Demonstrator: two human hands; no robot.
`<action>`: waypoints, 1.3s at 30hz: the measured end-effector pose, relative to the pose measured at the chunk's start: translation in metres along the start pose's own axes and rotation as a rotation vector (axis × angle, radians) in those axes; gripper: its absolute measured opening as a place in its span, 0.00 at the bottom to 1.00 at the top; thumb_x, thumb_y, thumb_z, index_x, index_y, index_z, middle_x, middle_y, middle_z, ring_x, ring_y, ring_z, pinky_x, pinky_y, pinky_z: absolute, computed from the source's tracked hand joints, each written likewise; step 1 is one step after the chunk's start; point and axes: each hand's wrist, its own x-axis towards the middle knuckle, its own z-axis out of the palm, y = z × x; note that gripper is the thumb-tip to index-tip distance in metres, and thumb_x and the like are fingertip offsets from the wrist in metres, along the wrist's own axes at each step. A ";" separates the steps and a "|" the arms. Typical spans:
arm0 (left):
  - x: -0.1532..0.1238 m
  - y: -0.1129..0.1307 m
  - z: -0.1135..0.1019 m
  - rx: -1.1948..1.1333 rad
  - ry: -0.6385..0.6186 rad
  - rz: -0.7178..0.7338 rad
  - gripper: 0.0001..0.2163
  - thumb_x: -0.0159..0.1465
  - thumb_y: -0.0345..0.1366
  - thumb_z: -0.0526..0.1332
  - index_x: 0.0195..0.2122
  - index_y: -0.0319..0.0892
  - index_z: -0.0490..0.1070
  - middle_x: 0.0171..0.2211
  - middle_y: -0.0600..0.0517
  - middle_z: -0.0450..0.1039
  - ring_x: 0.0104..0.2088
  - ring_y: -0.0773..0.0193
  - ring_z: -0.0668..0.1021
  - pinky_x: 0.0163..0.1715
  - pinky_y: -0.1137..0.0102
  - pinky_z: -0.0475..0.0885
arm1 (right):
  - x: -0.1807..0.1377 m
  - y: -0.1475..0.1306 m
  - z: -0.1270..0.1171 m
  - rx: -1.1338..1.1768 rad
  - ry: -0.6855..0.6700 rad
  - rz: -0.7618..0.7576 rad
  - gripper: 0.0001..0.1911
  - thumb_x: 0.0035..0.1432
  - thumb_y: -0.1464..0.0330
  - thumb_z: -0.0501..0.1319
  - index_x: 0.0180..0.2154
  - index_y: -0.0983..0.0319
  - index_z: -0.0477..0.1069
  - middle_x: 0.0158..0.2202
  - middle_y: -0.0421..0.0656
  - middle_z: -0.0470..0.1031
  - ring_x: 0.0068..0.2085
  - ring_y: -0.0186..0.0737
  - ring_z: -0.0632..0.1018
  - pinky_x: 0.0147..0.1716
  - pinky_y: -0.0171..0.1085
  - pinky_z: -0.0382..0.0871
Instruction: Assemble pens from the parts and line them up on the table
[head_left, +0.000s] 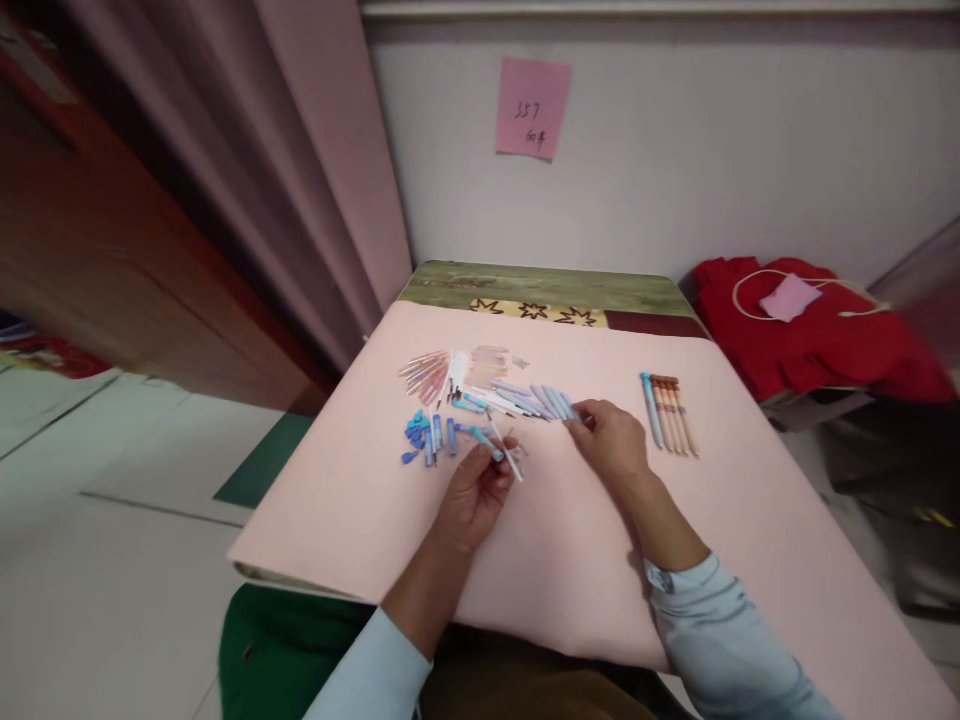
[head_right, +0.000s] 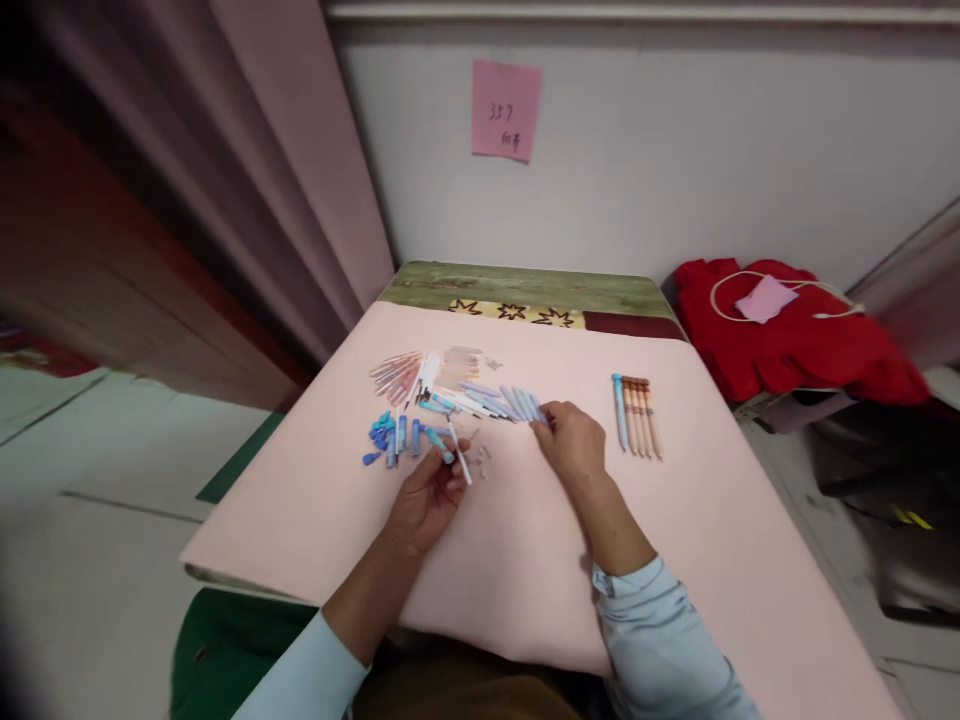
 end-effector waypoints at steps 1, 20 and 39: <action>0.000 0.001 0.001 -0.002 0.010 0.000 0.03 0.57 0.28 0.68 0.32 0.34 0.77 0.35 0.44 0.79 0.24 0.72 0.74 0.19 0.81 0.67 | 0.000 -0.002 -0.002 -0.044 -0.001 -0.007 0.12 0.59 0.61 0.60 0.43 0.57 0.77 0.39 0.42 0.79 0.37 0.41 0.77 0.34 0.37 0.62; 0.009 0.003 0.006 -0.051 0.049 0.067 0.07 0.65 0.26 0.60 0.33 0.35 0.78 0.37 0.43 0.79 0.27 0.69 0.76 0.22 0.78 0.73 | 0.003 -0.002 -0.010 0.168 0.198 0.082 0.11 0.61 0.61 0.58 0.34 0.58 0.77 0.30 0.42 0.80 0.32 0.40 0.78 0.34 0.36 0.64; 0.009 0.008 0.000 -0.202 0.111 0.203 0.11 0.69 0.27 0.56 0.33 0.34 0.77 0.44 0.44 0.80 0.37 0.68 0.82 0.40 0.76 0.79 | -0.030 -0.032 -0.009 0.981 0.052 -0.151 0.05 0.56 0.66 0.64 0.34 0.60 0.71 0.24 0.38 0.70 0.25 0.34 0.69 0.25 0.35 0.61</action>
